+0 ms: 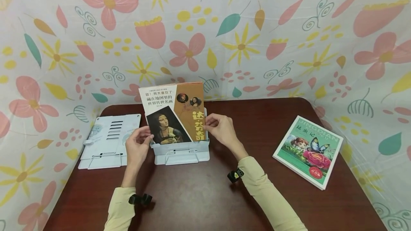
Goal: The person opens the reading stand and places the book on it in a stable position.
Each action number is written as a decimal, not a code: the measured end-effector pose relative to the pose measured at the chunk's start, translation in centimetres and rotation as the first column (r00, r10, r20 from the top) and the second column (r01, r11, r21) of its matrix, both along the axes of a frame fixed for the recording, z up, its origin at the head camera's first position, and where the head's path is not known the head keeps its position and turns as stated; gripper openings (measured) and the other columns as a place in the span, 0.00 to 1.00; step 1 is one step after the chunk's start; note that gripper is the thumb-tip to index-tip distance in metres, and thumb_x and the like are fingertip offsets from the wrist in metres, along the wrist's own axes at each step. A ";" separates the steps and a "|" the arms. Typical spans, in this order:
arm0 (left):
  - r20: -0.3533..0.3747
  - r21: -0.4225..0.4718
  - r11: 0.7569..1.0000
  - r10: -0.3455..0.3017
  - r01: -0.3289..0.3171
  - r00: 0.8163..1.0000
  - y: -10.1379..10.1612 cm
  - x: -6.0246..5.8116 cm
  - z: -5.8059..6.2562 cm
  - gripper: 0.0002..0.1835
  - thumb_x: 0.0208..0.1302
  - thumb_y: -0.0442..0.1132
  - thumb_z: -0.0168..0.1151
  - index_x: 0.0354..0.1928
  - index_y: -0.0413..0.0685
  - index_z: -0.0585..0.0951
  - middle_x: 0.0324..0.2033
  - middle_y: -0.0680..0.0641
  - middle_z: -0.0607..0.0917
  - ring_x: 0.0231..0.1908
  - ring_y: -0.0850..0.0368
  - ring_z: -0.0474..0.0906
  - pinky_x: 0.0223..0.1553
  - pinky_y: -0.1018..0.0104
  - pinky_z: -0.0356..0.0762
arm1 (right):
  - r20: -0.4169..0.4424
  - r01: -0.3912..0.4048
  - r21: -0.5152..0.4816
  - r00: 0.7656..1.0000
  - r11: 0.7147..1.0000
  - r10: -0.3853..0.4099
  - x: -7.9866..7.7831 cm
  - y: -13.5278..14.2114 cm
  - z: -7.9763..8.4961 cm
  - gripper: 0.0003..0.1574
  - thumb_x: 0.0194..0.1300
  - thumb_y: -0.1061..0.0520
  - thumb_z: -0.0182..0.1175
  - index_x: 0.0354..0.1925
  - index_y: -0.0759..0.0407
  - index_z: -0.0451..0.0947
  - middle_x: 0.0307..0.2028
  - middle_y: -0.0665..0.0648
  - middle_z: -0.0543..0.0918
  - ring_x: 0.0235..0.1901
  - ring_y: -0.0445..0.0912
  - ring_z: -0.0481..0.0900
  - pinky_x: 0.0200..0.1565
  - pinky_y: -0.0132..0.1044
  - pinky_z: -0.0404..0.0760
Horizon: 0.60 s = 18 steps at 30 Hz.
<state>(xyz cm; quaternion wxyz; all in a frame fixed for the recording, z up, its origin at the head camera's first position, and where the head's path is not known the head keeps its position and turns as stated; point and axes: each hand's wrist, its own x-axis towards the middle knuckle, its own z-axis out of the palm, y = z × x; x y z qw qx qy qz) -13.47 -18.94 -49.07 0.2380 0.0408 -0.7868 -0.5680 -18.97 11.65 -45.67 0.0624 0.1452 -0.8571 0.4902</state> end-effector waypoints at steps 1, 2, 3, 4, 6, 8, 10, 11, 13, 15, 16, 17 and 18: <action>0.010 -0.001 1.000 0.003 -0.003 1.000 0.0 0.0 -0.2 0.15 0.59 0.22 0.69 0.49 0.38 0.86 0.39 0.36 0.87 0.39 0.43 0.83 0.38 0.80 0.73 | 0.004 0.004 0.004 1.000 1.000 -0.004 0.1 0.0 -0.1 0.07 0.57 0.63 0.75 0.34 0.55 0.85 0.31 0.54 0.89 0.30 0.46 0.87 0.31 0.31 0.82; 0.020 -0.002 1.000 0.007 -0.007 1.000 0.0 0.0 -0.3 0.15 0.59 0.22 0.69 0.49 0.37 0.86 0.39 0.35 0.87 0.40 0.42 0.83 0.38 0.80 0.73 | 0.007 0.007 0.010 1.000 1.000 -0.007 0.2 -0.1 -0.3 0.07 0.56 0.63 0.75 0.33 0.55 0.86 0.30 0.54 0.89 0.29 0.45 0.87 0.31 0.31 0.82; 0.031 -0.004 1.000 0.012 -0.011 0.999 0.0 0.1 -0.4 0.15 0.59 0.22 0.68 0.48 0.36 0.85 0.39 0.35 0.87 0.40 0.41 0.83 0.38 0.79 0.73 | 0.007 0.008 0.016 1.000 1.000 -0.009 0.3 -0.1 -0.4 0.07 0.56 0.63 0.75 0.33 0.55 0.86 0.30 0.54 0.89 0.29 0.44 0.87 0.31 0.31 0.83; 0.042 -0.007 1.000 0.017 -0.017 0.999 0.1 0.1 -0.4 0.15 0.59 0.21 0.68 0.48 0.35 0.85 0.38 0.34 0.86 0.40 0.40 0.83 0.38 0.79 0.74 | 0.006 0.009 0.020 1.000 1.000 -0.009 0.4 -0.1 -0.5 0.07 0.56 0.63 0.75 0.33 0.56 0.86 0.30 0.54 0.89 0.29 0.44 0.87 0.31 0.31 0.83; 0.059 -0.010 1.000 0.021 -0.021 0.998 0.2 0.4 -0.2 0.15 0.59 0.20 0.67 0.48 0.33 0.85 0.38 0.33 0.86 0.40 0.39 0.83 0.39 0.77 0.74 | 0.007 0.013 0.027 1.000 1.000 -0.013 0.5 -0.2 -0.7 0.07 0.55 0.63 0.76 0.32 0.55 0.86 0.30 0.53 0.89 0.28 0.43 0.87 0.30 0.30 0.83; 0.068 -0.014 1.000 0.014 -0.013 0.998 0.5 0.8 0.5 0.14 0.59 0.19 0.66 0.48 0.31 0.84 0.38 0.32 0.86 0.40 0.38 0.83 0.39 0.77 0.75 | 0.007 0.015 0.032 1.000 0.999 -0.015 0.7 -0.2 -0.9 0.07 0.55 0.63 0.76 0.32 0.55 0.86 0.30 0.54 0.89 0.28 0.43 0.87 0.30 0.30 0.83; 0.061 -0.019 1.000 0.002 0.000 0.998 0.7 1.4 1.3 0.14 0.59 0.18 0.65 0.48 0.29 0.84 0.38 0.31 0.85 0.39 0.38 0.82 0.40 0.77 0.76 | 0.009 0.014 0.037 1.000 0.999 -0.014 0.9 -0.3 -1.1 0.07 0.55 0.63 0.76 0.32 0.56 0.86 0.30 0.54 0.89 0.28 0.43 0.87 0.31 0.30 0.83; 0.050 -0.023 1.000 -0.005 0.007 0.999 0.8 1.6 1.6 0.14 0.59 0.18 0.65 0.47 0.28 0.83 0.37 0.30 0.85 0.39 0.38 0.82 0.40 0.77 0.77 | 0.015 0.014 0.038 1.000 0.999 -0.015 1.0 -0.3 -1.1 0.07 0.55 0.63 0.76 0.32 0.55 0.86 0.30 0.54 0.90 0.28 0.44 0.87 0.31 0.31 0.83; 0.028 -0.032 0.999 -0.018 0.019 0.999 0.9 1.9 2.0 0.13 0.58 0.17 0.65 0.47 0.27 0.83 0.37 0.29 0.85 0.38 0.38 0.83 0.40 0.77 0.77 | 0.023 0.013 0.043 1.000 0.999 -0.014 1.2 -0.3 -1.3 0.07 0.56 0.63 0.75 0.32 0.56 0.86 0.30 0.55 0.90 0.28 0.44 0.87 0.31 0.31 0.83; 0.019 -0.026 0.999 -0.027 0.028 0.999 0.9 2.0 2.0 0.13 0.58 0.17 0.64 0.46 0.26 0.83 0.36 0.29 0.85 0.37 0.37 0.83 0.40 0.76 0.78 | 0.032 0.013 0.053 0.999 0.998 -0.015 1.3 -0.4 -1.5 0.07 0.56 0.63 0.75 0.32 0.56 0.86 0.30 0.55 0.90 0.28 0.44 0.87 0.31 0.31 0.83; 0.017 -0.025 0.999 -0.029 0.029 0.999 0.9 2.0 1.8 0.13 0.58 0.17 0.64 0.46 0.25 0.83 0.36 0.29 0.85 0.37 0.37 0.83 0.40 0.76 0.79 | 0.039 0.014 0.057 0.999 0.998 -0.016 1.4 -0.4 -1.6 0.07 0.56 0.63 0.75 0.32 0.56 0.86 0.30 0.55 0.90 0.28 0.44 0.87 0.31 0.31 0.82; 0.023 -0.016 0.999 -0.028 0.029 0.999 0.8 1.9 1.5 0.13 0.57 0.16 0.64 0.46 0.25 0.83 0.36 0.29 0.85 0.37 0.37 0.83 0.40 0.75 0.79 | 0.042 0.012 0.065 0.999 0.998 -0.015 1.5 -0.4 -1.7 0.06 0.56 0.63 0.75 0.33 0.56 0.87 0.30 0.55 0.90 0.28 0.44 0.87 0.30 0.31 0.82; 0.031 -0.007 1.000 -0.027 0.027 0.999 0.7 1.8 1.2 0.13 0.57 0.16 0.64 0.46 0.25 0.83 0.36 0.29 0.85 0.37 0.37 0.83 0.40 0.75 0.79 | 0.045 0.010 0.070 0.999 0.998 -0.013 1.6 -0.4 -1.8 0.06 0.56 0.63 0.75 0.33 0.56 0.87 0.30 0.55 0.90 0.28 0.44 0.87 0.30 0.30 0.82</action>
